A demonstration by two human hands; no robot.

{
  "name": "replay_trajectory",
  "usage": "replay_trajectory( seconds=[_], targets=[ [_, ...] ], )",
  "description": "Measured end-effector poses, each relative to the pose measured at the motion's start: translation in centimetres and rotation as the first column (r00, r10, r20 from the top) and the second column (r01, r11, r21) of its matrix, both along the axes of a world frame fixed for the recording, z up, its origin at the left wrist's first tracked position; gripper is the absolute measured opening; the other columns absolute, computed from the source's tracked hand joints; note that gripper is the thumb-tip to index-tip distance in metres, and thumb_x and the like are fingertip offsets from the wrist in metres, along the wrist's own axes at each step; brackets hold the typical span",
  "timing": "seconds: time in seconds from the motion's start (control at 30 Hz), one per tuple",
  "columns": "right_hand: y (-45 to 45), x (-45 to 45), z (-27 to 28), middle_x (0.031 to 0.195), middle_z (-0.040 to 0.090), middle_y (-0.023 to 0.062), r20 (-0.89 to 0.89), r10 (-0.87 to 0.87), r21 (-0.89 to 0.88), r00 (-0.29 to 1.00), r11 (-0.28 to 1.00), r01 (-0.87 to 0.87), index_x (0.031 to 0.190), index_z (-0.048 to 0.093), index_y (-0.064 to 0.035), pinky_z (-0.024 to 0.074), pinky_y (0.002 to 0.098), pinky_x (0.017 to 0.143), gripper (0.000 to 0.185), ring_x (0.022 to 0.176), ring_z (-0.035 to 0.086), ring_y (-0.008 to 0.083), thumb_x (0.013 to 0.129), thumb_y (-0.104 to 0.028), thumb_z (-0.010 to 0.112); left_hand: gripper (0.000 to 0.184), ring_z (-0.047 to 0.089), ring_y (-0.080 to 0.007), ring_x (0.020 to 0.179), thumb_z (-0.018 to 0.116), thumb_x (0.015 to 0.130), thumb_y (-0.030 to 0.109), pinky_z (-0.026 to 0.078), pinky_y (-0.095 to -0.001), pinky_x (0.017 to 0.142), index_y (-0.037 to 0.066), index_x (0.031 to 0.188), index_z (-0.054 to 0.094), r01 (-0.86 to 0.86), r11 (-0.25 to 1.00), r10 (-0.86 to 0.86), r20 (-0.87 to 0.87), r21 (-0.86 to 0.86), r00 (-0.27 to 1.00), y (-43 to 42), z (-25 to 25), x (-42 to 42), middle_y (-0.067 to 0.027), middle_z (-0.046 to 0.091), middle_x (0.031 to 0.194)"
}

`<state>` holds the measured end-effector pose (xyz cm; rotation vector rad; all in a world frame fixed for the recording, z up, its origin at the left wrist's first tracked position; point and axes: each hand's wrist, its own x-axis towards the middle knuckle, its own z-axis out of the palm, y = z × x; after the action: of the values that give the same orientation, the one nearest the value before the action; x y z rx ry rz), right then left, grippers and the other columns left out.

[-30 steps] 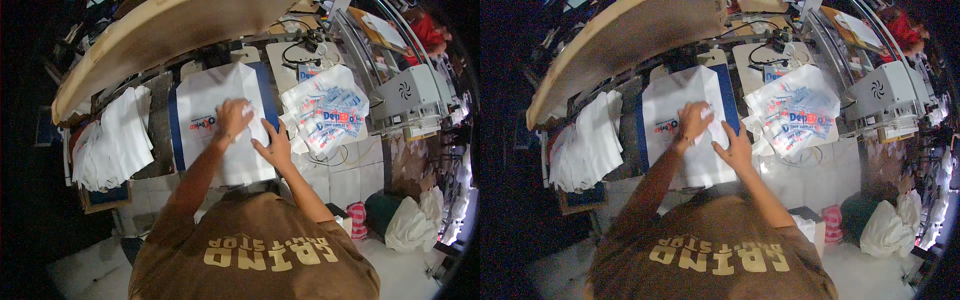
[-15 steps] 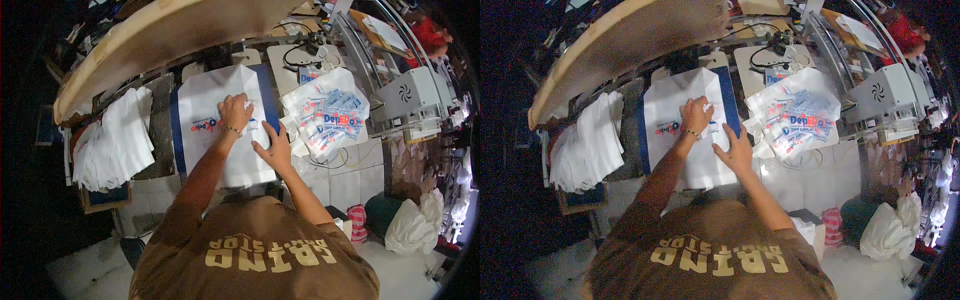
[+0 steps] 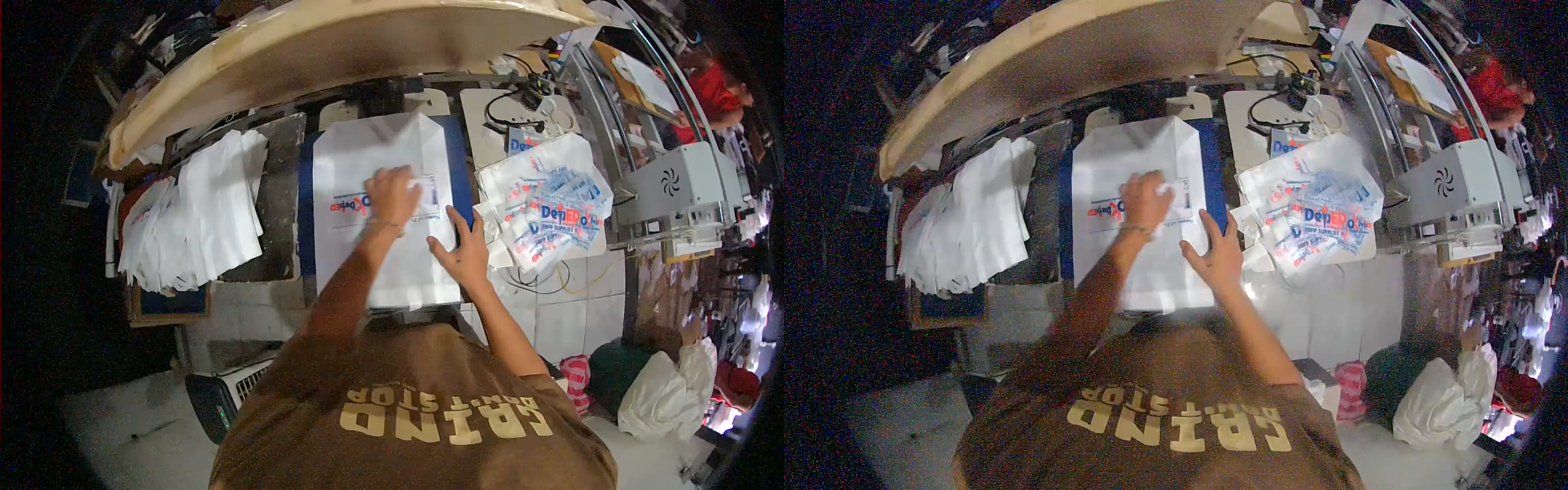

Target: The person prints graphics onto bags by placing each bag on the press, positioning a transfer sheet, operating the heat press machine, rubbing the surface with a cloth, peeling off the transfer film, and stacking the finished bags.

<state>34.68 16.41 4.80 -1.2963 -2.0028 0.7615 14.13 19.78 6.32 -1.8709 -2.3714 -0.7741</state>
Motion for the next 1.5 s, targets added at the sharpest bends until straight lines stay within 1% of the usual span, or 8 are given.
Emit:
replay_trajectory(
  seconds=[0.03,0.13,0.33,0.53,0.87,1.1,1.27,1.5],
  targets=[
    [0.0,-0.1,0.0,0.144,0.042,0.028,-0.008,-0.006,0.013,1.0,1.0,0.006,0.141,0.056,-0.0183,0.0514,0.0495,0.096,0.075,0.123,0.055,0.0459,0.076,-0.045,0.081,0.02,0.062,-0.0344,0.095,0.075,0.074,0.024,0.044,-0.0542,0.083,0.012,0.089,0.068,-0.062,0.973,0.061,0.012,0.224,0.998,-1.1,-2.2,-2.8,-0.0087,0.071,0.094],
    [-0.3,0.0,0.3,0.14,0.045,0.0262,0.023,-0.018,0.038,1.0,0.999,0.017,0.14,0.057,-0.017,0.0517,0.0475,0.096,0.074,0.12,0.057,0.0439,0.075,-0.042,0.083,0.025,0.062,-0.038,0.082,0.075,0.077,0.029,0.048,-0.0528,0.072,0.008,0.08,0.061,-0.22,0.975,0.219,-0.028,-0.023,0.975,-5.7,-1.0,-11.5,-0.0154,0.066,0.081],
    [-0.3,-0.1,0.3,0.142,0.044,0.0265,0.025,-0.005,0.006,1.0,1.0,0.005,0.14,0.057,-0.0145,0.051,0.0466,0.097,0.074,0.121,0.057,0.0441,0.075,-0.041,0.083,0.025,0.064,-0.0343,0.094,0.077,0.076,0.028,0.047,-0.0545,0.079,0.012,0.094,0.07,-0.104,0.981,0.111,-0.035,0.162,0.993,-2.2,-2.1,0.0,-0.0109,0.07,0.09],
    [-0.2,-0.1,0.2,0.142,0.045,0.0274,-0.007,-0.005,0.04,1.0,0.999,0.005,0.141,0.056,-0.0148,0.0505,0.0479,0.097,0.075,0.122,0.057,0.0451,0.075,-0.039,0.083,0.023,0.063,-0.0349,0.094,0.077,0.074,0.024,0.049,-0.0517,0.079,0.012,0.092,0.069,-0.347,0.927,0.351,0.0,-0.143,0.936,-6.0,-1.5,-10.4,-0.0102,0.069,0.087],
    [-0.2,0.0,-0.1,0.142,0.044,0.0308,0.015,-0.019,0.085,1.0,0.996,0.018,0.139,0.057,-0.0159,0.0508,0.0481,0.098,0.073,0.121,0.056,0.0471,0.076,-0.042,0.082,0.025,0.065,-0.0374,0.084,0.07,0.075,0.03,0.05,-0.0531,0.07,0.009,0.087,0.066,-0.335,0.941,0.338,0.073,-0.049,0.938,-6.8,-1.9,-12.1,-0.014,0.069,0.082],
    [0.5,-0.1,-3.1,0.13,0.063,0.0224,0.065,0.015,0.003,0.998,1.0,-0.015,0.138,0.058,-0.0042,0.0458,0.0471,0.103,0.078,0.12,0.06,0.0377,0.076,-0.045,0.08,0.028,0.062,-0.0388,0.104,0.073,0.085,0.023,0.041,-0.0545,0.098,0.003,0.103,0.067,-0.079,0.995,0.081,-0.036,0.054,0.996,-4.8,-5.8,-3.7,-0.0173,0.07,0.106],
    [0.0,0.9,-1.9,0.142,0.044,0.0309,0.059,-0.018,0.11,0.998,0.994,0.012,0.145,0.052,-0.0179,0.0449,0.0532,0.103,0.074,0.125,0.05,0.0483,0.082,-0.051,0.073,0.029,0.063,-0.0435,0.082,0.072,0.083,0.021,0.051,-0.0542,0.075,-0.002,0.101,0.065,-0.222,0.975,0.222,0.063,-0.012,0.973,-11.3,3.9,-7.7,-0.0238,0.067,0.099],
    [-0.3,0.8,-1.4,0.145,0.042,0.0311,0.031,0.008,0.01,0.999,1.0,-0.008,0.145,0.051,-0.0186,0.0435,0.0536,0.104,0.073,0.127,0.049,0.0495,0.082,-0.049,0.072,0.031,0.057,-0.043,0.109,0.072,0.077,0.002,0.046,-0.0545,0.089,-0.003,0.106,0.062,0.115,0.97,-0.069,-0.211,0.215,0.975,-9.1,-9.9,-10.0,-0.0248,0.063,0.109]
  ],
)
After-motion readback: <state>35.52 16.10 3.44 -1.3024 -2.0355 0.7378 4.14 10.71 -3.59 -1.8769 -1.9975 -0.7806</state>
